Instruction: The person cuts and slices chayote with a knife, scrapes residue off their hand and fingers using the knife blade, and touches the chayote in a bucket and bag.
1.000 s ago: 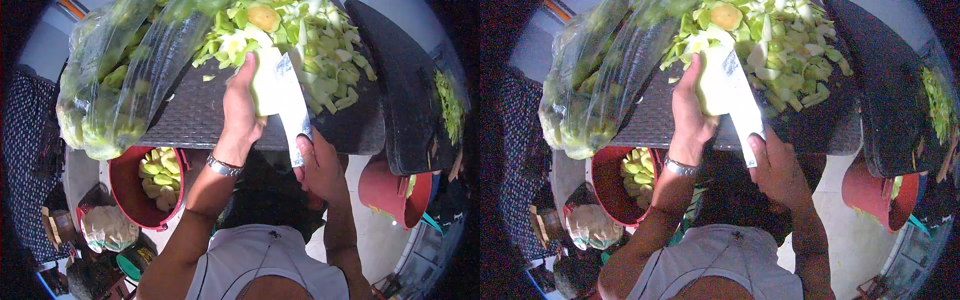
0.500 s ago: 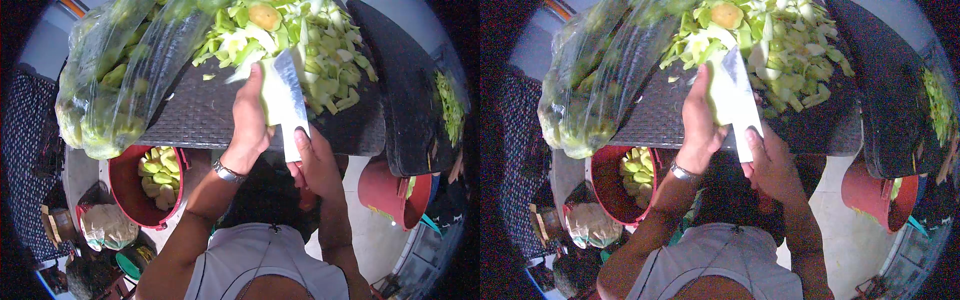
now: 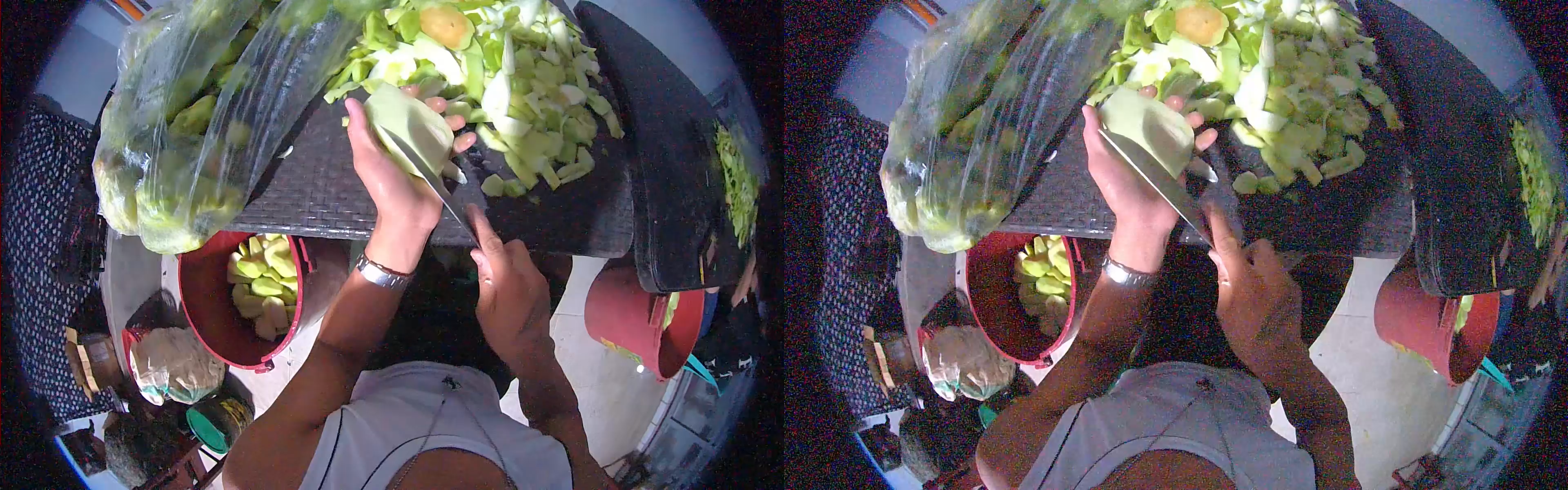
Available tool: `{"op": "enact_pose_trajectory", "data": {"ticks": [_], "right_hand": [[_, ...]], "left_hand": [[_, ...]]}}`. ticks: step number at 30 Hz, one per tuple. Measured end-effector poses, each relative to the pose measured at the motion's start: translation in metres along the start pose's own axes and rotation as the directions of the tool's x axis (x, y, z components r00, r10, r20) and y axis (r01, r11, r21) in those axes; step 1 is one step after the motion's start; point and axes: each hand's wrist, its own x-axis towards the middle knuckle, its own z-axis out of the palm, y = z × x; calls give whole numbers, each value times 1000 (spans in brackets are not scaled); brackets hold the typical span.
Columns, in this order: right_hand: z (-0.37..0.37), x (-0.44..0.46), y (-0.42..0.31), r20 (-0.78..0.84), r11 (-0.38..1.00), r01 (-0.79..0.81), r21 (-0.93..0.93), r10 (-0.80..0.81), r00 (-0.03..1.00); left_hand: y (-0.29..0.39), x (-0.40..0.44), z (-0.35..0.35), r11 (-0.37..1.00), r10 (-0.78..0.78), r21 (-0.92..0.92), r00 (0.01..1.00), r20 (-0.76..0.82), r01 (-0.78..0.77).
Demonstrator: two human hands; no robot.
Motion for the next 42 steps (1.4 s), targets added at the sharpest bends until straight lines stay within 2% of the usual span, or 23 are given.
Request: {"op": "enact_pose_trajectory", "data": {"ticks": [5,10,14,18,20,23,25,26,27,28,29,30,32,35,37,38,41,42], "right_hand": [[13,-8,0,13,996,-59,-69,60,998],[20,-3,2,-55,1000,0,-31,-2,999],[27,5,7,-100,999,40,-22,-42,994],[30,12,16,-117,996,73,57,-66,991],[30,15,14,-156,993,91,76,-79,985],[23,28,19,-129,972,140,189,-116,985],[18,44,30,-47,936,172,307,-165,985],[15,53,36,-8,913,182,364,-193,981],[4,63,40,133,823,-7,568,-83,988],[-11,73,40,293,670,-212,711,-8,956],[-19,78,40,462,471,-417,778,23,887],[-20,80,39,408,510,-387,768,76,910],[-21,84,36,287,587,-331,739,171,943],[-25,83,21,193,721,-278,634,200,961],[-19,79,30,147,813,-206,544,150,978],[-17,77,35,127,853,-168,494,121,985],[-22,71,48,107,837,-205,507,175,979],[-28,69,49,119,816,-247,523,217,969]], "left_hand": [[-7,-7,8,994,88,70,993,-73,-83],[-22,-19,8,990,106,102,989,-103,-95],[-36,-36,13,985,145,107,988,-61,-138],[-43,-49,16,989,99,118,993,-69,-90],[-44,-48,14,947,170,280,985,-26,-157],[-40,-42,16,890,241,403,971,-14,-215],[-34,-35,15,853,258,477,966,-28,-214],[-26,-31,15,906,183,396,982,-50,-148],[-28,-13,5,956,201,242,970,-137,-164],[-19,-10,14,973,151,198,977,-148,-120],[-8,-8,21,985,101,155,982,-161,-76],[2,-3,12,994,-5,105,997,-72,12],[12,7,3,994,-59,87,997,-50,63],[17,13,-5,992,-121,29,993,-17,121],[24,12,-5,983,-181,-11,983,-15,181],[31,12,-10,975,-224,7,974,30,224],[65,-6,-33,947,-302,187,923,239,262],[82,-21,-45,923,-319,302,910,264,236]]}}
